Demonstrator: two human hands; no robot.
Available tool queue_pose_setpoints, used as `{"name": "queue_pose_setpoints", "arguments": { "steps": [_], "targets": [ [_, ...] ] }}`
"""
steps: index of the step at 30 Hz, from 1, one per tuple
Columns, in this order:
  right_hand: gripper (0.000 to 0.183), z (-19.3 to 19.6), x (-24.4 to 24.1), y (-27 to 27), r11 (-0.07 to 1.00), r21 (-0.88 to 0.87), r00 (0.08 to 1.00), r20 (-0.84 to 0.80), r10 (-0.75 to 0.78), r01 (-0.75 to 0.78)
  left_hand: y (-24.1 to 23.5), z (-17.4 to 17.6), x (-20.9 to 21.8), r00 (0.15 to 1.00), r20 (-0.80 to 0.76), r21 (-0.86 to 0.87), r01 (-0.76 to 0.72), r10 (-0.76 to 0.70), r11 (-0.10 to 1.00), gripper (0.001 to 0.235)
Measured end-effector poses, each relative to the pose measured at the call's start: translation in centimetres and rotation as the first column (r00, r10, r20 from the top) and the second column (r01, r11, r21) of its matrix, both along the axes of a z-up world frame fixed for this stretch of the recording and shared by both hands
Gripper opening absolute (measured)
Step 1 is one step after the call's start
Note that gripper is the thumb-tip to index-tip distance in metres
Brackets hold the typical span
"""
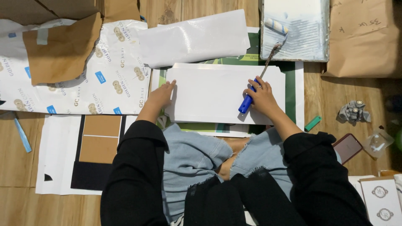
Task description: The person sits on the floor and uses a blue-handled roller to apply a clear adhesive to a white sheet. They then place brown cardboard rectangles onto the adhesive-covered surface and press them down.
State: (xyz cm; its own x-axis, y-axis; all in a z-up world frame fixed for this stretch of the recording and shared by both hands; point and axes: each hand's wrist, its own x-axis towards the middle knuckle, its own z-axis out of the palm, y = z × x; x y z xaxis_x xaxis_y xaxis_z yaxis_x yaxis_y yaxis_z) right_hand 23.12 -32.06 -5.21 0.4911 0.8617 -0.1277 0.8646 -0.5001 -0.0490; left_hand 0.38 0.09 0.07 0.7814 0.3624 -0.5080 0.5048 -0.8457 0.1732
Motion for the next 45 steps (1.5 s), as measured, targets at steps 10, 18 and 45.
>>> {"name": "queue_pose_setpoints", "arguments": {
  "steps": [10, 18, 45],
  "targets": [
    [0.024, 13.2, 0.1, -2.4, 0.105, 0.967, 0.963, -0.243, 0.113, 0.232, 1.0, 4.7, -4.1, 0.977, 0.212, -0.161, 0.008, 0.027, 0.987, 0.080],
    [0.030, 10.1, 5.0, -1.6, 0.322, 0.933, 0.936, -0.247, 0.250, 0.160, 0.4, 1.7, -2.9, 0.957, 0.088, 0.129, 0.263, -0.275, 0.956, 0.090],
    [0.026, 14.8, 2.8, -11.7, -0.384, 0.754, 0.837, -0.402, 0.372, 0.533, -0.8, -2.7, -0.6, 0.898, -0.157, 0.178, 0.435, -0.411, 0.882, 0.093]
  ]
}}
